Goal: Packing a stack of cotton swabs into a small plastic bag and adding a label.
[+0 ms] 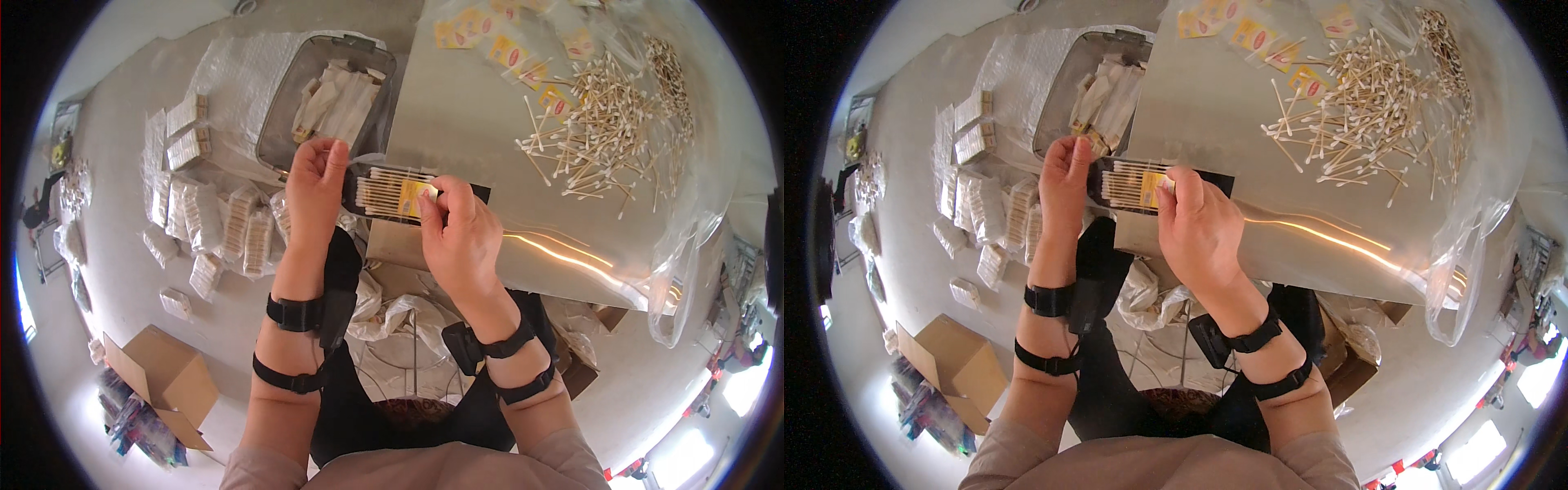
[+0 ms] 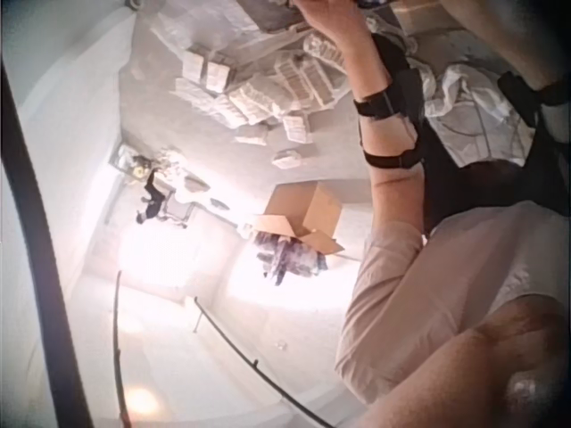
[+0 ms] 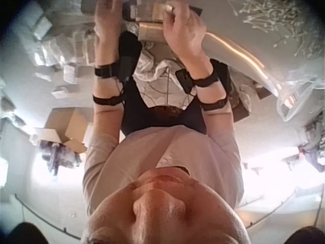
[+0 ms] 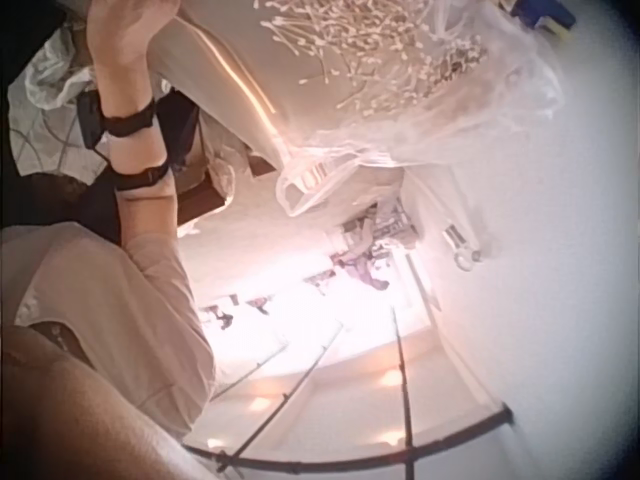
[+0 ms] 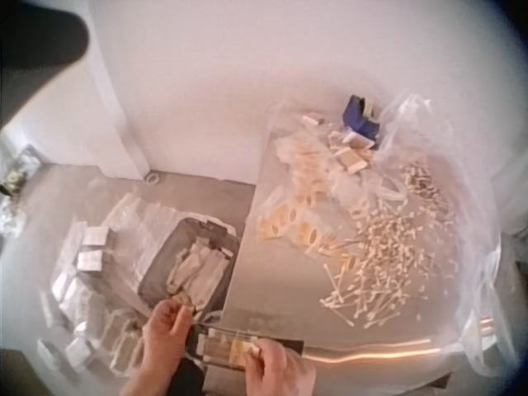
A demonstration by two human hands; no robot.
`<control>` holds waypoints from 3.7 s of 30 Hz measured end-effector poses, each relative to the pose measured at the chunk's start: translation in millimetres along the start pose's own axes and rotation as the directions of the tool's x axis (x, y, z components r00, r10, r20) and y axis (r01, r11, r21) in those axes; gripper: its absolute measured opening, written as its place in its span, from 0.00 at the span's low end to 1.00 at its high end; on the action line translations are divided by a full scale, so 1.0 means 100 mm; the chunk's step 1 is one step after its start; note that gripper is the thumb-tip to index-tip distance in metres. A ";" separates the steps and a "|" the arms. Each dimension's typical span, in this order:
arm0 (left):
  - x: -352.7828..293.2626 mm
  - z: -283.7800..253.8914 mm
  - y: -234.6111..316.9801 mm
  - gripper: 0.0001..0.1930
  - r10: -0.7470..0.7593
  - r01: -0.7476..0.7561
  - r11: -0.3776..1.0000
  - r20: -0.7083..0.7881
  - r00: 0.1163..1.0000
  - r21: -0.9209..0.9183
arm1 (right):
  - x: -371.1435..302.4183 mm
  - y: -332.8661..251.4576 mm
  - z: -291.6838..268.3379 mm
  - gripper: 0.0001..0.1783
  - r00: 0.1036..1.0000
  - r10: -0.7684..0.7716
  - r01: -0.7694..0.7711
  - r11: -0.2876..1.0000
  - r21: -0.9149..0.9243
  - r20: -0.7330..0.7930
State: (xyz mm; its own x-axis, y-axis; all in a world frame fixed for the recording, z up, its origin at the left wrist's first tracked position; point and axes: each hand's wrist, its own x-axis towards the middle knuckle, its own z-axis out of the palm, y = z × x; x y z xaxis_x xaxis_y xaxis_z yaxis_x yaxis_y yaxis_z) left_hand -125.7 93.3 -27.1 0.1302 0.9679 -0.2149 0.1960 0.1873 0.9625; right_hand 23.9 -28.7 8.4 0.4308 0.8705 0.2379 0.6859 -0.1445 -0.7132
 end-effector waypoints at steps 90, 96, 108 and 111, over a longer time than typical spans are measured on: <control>-0.35 0.21 0.00 0.13 -0.409 0.394 0.627 0.147 0.901 -0.672 | -0.12 0.00 -0.16 0.51 0.939 -0.026 0.172 0.900 -0.401 0.344; -0.36 0.25 0.00 0.13 -0.417 0.420 0.639 0.169 0.893 -0.644 | -0.13 -0.01 -0.16 0.51 0.931 -0.011 0.167 0.901 -0.400 0.365; -0.35 0.18 -0.08 0.14 -0.455 0.473 0.610 0.207 0.866 -0.636 | -0.14 -0.01 -0.16 0.51 0.934 -0.014 0.166 0.901 -0.400 0.356; -0.39 0.21 -0.04 0.14 -0.447 0.453 0.654 0.174 0.878 -0.606 | -0.16 -0.02 -0.15 0.51 0.934 -0.009 0.164 0.899 -0.406 0.357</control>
State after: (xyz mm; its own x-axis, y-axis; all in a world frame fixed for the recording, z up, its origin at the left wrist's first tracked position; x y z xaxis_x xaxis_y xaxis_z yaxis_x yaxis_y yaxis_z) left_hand -110.8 51.5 -25.7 0.1955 0.7368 -0.6472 -0.4016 0.6622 0.6326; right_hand 24.4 -49.6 16.2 0.1867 0.9824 -0.0071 0.9253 -0.1783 -0.3347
